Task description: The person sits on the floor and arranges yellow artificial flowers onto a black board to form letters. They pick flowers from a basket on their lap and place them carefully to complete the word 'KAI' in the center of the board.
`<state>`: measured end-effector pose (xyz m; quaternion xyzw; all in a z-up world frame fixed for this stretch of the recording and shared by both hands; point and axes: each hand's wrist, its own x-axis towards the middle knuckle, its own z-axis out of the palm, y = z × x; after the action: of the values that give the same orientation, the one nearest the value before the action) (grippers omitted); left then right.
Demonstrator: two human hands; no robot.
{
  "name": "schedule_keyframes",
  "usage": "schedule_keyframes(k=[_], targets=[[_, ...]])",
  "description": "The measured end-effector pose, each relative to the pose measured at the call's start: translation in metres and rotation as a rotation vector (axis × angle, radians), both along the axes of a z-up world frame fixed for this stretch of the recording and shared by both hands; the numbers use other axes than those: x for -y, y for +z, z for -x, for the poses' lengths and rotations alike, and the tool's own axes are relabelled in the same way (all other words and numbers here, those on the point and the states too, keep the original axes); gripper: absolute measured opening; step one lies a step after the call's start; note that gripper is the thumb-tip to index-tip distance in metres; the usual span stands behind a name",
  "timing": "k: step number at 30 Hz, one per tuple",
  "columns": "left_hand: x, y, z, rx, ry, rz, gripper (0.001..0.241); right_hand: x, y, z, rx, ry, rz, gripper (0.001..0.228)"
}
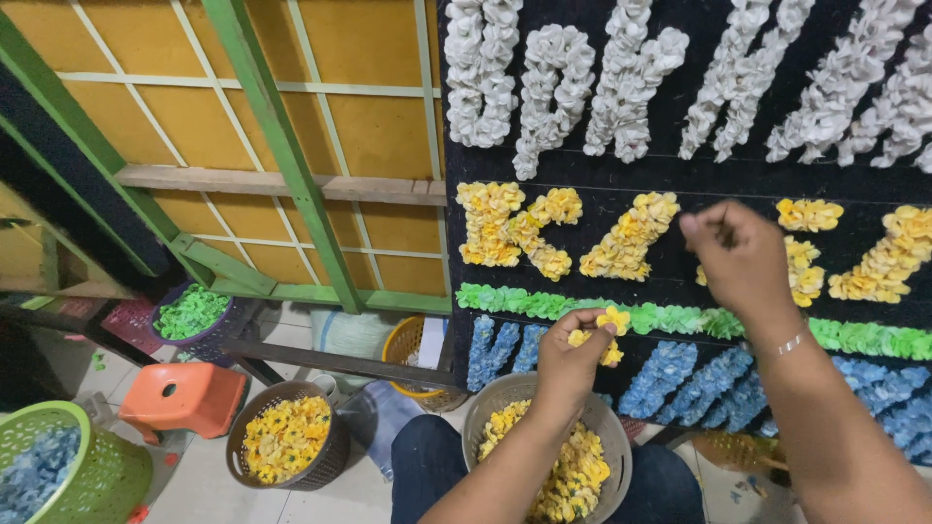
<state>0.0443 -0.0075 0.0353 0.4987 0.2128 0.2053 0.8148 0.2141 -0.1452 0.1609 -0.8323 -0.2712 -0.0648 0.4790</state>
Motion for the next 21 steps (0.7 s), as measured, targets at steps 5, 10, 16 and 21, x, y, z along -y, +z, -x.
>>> schedule_keyframes(k=[5,10,16,21], targets=[[-0.001,-0.017,-0.007,0.159,-0.016,-0.123,0.026,0.021,-0.061,0.032,-0.324,0.372,0.087,0.023],[0.007,-0.037,-0.026,0.227,-0.032,0.126,0.028,0.044,-0.073,0.000,-0.183,0.240,-0.125,0.009],[0.013,-0.051,-0.032,0.242,-0.061,0.333,0.041,0.043,-0.105,-0.038,0.030,0.079,-0.115,0.006],[0.014,-0.055,-0.032,0.212,0.001,0.367,0.036,0.030,-0.121,-0.053,0.070,-0.061,0.014,0.007]])
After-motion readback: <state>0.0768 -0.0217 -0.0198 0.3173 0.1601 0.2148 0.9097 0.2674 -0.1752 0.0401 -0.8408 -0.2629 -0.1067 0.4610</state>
